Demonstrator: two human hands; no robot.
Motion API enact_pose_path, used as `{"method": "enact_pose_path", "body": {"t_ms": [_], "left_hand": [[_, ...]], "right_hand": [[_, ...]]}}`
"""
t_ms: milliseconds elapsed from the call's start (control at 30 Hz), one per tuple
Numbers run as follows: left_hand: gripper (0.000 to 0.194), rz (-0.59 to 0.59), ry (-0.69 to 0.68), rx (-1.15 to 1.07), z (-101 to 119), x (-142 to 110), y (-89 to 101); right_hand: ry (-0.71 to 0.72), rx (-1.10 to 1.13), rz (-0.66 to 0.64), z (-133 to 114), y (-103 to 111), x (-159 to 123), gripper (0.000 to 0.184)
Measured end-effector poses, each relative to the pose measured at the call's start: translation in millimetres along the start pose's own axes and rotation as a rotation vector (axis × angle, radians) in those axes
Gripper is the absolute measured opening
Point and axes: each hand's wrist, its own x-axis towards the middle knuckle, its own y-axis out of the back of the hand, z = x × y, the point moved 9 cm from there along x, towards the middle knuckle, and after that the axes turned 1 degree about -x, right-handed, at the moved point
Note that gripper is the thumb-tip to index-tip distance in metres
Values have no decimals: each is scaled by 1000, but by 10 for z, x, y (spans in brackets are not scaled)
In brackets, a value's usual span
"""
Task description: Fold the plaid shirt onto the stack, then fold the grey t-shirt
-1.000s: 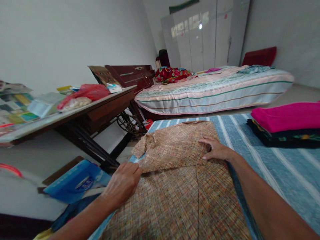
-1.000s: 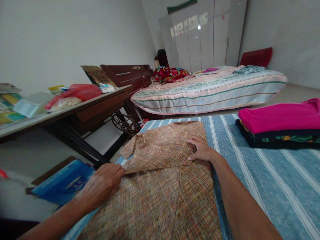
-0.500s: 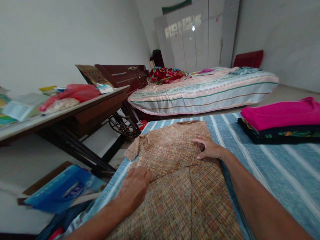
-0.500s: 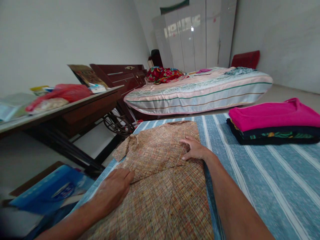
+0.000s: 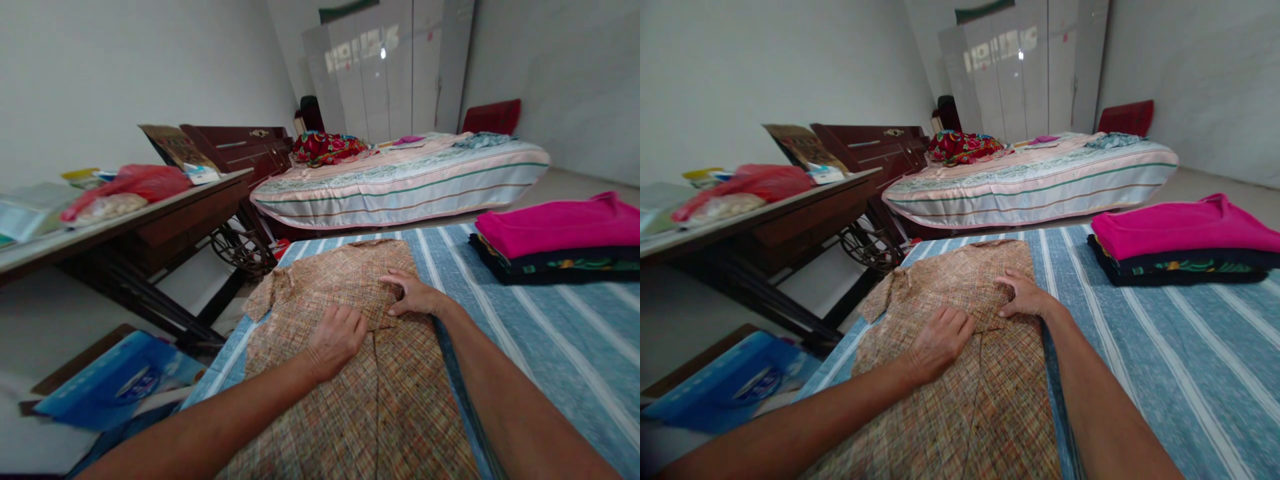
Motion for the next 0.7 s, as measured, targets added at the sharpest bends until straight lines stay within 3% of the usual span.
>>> {"method": "enact_pose_path", "body": {"t_ms": [300, 467, 700], "left_hand": [[12, 55, 2, -91, 93, 85, 94], [13, -7, -22, -124, 211, 74, 84], [36, -77, 47, -306, 194, 148, 16]], "right_hand": [[5, -42, 14, -47, 14, 0, 82], [-10, -81, -8, -48, -14, 6, 94], [17, -69, -22, -38, -21, 18, 97]]}}
